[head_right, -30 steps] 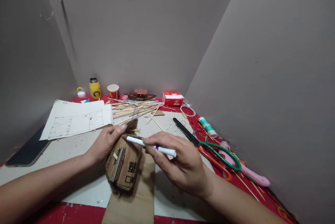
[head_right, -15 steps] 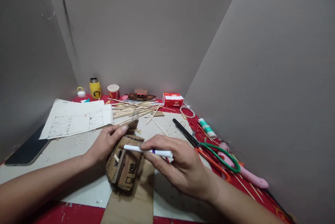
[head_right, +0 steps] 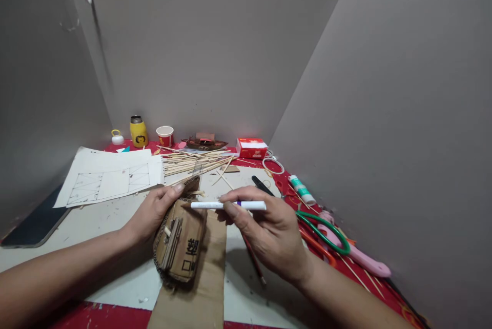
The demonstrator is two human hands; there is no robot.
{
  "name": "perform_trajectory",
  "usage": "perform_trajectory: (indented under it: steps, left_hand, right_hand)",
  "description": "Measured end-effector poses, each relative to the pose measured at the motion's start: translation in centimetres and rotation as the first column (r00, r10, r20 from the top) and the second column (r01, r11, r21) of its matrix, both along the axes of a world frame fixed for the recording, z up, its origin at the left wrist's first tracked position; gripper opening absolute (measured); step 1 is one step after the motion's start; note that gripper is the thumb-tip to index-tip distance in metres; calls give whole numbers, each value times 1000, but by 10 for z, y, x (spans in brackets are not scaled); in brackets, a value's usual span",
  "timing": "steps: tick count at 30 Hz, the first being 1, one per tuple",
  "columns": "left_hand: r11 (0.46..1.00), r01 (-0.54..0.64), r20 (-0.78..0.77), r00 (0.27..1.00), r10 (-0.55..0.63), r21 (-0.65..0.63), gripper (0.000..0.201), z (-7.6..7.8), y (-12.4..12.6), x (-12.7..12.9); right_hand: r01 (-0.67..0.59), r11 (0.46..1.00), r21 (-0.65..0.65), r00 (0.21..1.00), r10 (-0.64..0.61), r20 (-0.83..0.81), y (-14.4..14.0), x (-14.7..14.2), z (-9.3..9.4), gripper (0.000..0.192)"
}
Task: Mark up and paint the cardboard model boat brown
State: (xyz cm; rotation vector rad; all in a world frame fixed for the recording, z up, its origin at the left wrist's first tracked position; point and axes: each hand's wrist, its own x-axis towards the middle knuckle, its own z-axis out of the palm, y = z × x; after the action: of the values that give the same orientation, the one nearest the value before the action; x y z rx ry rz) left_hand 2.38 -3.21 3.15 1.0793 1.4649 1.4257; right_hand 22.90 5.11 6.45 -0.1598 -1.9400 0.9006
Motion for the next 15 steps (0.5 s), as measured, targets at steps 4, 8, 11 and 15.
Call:
perform_trajectory:
  steps: [4,8,11,15]
  left_hand:
    - [1000,11,7,1000,-11,0,57,0,-1,1]
    - [1000,9,-12,1000,-9,2,58,0,-1,0]
    - [1000,13,-11,1000,-13,8,57,1,-1,0]
    - [1000,3,15,1000,-3,5,56,1,-1,1]
  right_hand:
    - [-21,999,-29,1000,21,11,1,-1,-3,12]
    - [-10,999,-46,1000,11,10,1,-2,-3,9]
    - [14,999,-33,1000,-13,22,0,-2,0,9]
    - [19,1000,-7,999,-19,42,-2,0,3,10]
